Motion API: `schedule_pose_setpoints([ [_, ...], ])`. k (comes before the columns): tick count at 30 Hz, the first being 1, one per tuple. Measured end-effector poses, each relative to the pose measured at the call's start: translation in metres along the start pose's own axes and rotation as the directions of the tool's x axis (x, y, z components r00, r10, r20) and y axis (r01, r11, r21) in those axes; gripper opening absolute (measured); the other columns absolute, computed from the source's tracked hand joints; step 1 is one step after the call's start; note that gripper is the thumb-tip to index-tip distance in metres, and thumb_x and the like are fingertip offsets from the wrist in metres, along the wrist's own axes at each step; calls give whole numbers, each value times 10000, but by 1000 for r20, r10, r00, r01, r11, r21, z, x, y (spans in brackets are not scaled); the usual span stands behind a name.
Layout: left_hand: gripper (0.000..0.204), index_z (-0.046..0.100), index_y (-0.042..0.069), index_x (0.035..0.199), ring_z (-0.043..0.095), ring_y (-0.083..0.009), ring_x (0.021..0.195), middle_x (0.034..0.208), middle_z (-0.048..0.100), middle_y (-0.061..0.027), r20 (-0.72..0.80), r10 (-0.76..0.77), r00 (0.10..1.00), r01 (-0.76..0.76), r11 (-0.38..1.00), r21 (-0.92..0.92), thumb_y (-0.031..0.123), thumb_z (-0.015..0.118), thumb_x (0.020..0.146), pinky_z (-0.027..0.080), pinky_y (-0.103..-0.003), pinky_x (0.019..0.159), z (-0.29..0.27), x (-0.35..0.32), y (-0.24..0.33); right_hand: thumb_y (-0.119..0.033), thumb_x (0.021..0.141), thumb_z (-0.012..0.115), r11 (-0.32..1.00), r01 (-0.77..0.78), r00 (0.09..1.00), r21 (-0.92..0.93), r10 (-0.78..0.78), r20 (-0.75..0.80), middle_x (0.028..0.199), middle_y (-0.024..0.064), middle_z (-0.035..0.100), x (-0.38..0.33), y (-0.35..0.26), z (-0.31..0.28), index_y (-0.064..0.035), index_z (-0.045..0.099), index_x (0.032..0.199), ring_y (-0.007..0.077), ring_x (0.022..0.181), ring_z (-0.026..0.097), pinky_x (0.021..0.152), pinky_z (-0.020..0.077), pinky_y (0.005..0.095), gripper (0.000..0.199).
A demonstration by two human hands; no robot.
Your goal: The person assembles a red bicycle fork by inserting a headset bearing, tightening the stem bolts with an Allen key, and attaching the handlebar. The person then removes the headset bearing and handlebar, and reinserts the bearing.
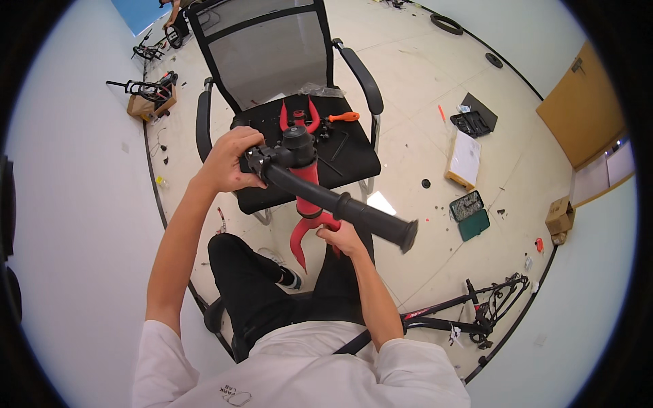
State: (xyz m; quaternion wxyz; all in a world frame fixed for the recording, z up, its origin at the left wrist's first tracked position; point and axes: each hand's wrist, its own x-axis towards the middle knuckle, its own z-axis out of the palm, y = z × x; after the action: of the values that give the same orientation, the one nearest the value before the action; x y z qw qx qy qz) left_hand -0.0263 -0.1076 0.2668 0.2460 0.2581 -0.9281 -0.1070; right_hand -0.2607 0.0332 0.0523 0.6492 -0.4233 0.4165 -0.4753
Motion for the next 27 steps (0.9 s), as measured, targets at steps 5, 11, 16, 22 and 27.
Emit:
schedule_pose_setpoints([
  [5, 522, 646, 51, 687, 545, -281, 572, 551, 523, -79, -16, -241, 970, 240, 970, -35, 522, 857, 603, 415, -361, 563, -1, 12, 44, -144, 815, 740, 987, 4, 979, -160, -36, -203, 614, -57, 547, -7, -12, -12, -2, 737, 846, 22, 520, 421, 478, 312, 223, 145],
  [11, 649, 612, 43, 541, 428, -192, 420, 436, 421, -32, -27, -558, 830, 545, 798, 257, 648, 718, 751, 343, -309, 461, -25, 8, 101, -255, 814, 799, 990, -67, 971, -125, 36, -234, 573, -82, 484, 1, -23, 26, -21, 743, 846, 19, 509, 391, 470, 281, 230, 243],
  [16, 685, 561, 39, 522, 428, -215, 405, 424, 421, -37, -23, -618, 786, 595, 746, 298, 661, 655, 795, 356, -328, 458, -37, -4, 108, -286, 808, 805, 992, -52, 980, -117, 28, -195, 549, -72, 472, 9, -9, 39, -26, 718, 789, 22, 479, 389, 447, 277, 234, 275],
  [22, 619, 576, 27, 577, 432, -228, 410, 431, 410, -65, -34, -488, 872, 485, 853, 190, 595, 689, 796, 350, -332, 456, -31, -36, 78, -270, 811, 795, 990, -117, 987, -84, 107, -122, 535, -55, 479, 13, 1, 42, -21, 699, 756, 39, 458, 414, 433, 300, 236, 273],
  [27, 522, 572, 21, 617, 424, -254, 419, 467, 403, -93, -56, -324, 944, 328, 939, 106, 490, 734, 778, 337, -329, 453, -22, -55, 52, -240, 806, 793, 991, -103, 988, -87, 93, -120, 530, -45, 483, 12, 9, 38, -18, 687, 739, 44, 444, 412, 422, 295, 239, 255],
])
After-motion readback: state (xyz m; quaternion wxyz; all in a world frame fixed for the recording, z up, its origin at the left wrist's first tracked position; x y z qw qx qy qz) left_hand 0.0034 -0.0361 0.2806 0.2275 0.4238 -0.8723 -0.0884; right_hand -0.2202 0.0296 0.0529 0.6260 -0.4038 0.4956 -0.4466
